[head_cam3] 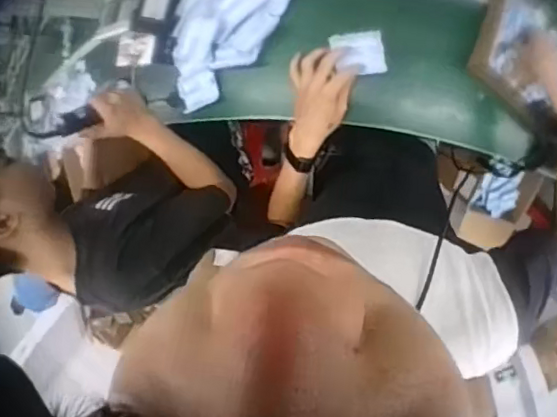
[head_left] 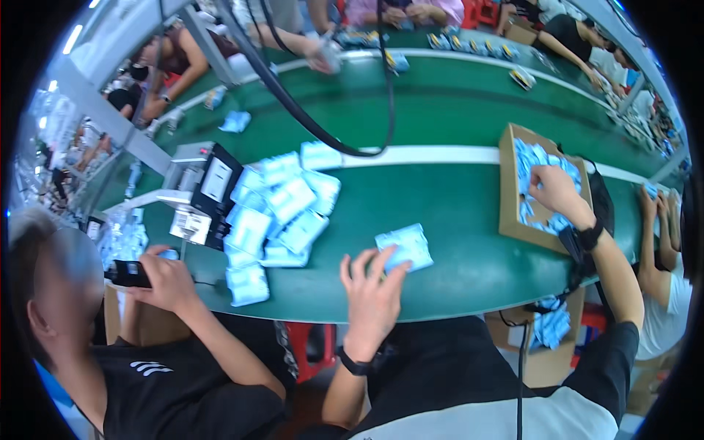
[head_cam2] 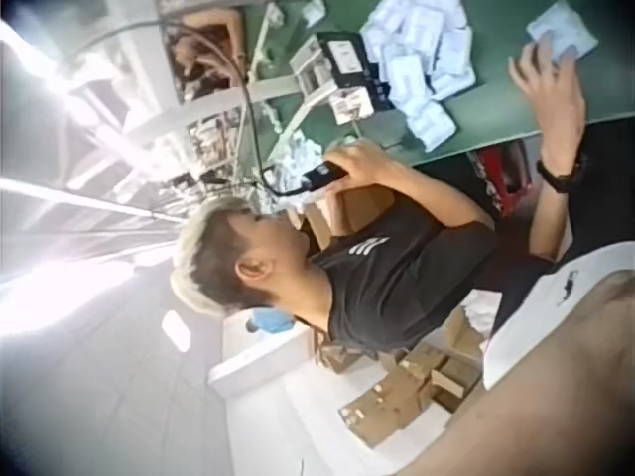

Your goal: Folding small blue paper or plastic components and organizing them into a cardboard box on an assembly line.

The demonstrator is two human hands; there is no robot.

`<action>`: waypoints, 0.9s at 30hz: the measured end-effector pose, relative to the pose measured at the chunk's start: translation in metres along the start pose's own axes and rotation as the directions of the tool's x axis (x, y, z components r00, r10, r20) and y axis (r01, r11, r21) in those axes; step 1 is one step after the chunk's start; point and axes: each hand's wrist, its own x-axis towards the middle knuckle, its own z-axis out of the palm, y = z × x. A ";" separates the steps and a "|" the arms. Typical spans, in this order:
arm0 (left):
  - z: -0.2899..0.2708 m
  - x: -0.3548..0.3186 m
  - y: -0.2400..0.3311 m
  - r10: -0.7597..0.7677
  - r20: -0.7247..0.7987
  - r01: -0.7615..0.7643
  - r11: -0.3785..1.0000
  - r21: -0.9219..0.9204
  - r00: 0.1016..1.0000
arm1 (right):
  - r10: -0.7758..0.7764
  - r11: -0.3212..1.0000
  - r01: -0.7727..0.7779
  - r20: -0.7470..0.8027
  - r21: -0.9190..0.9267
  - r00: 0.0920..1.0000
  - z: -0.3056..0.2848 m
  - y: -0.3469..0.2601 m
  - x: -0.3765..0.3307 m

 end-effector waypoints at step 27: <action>-0.004 0.004 0.002 0.104 0.092 -0.099 0.993 -0.057 0.990 | -0.492 0.817 0.495 -0.090 0.296 0.866 0.023 -0.157 -0.061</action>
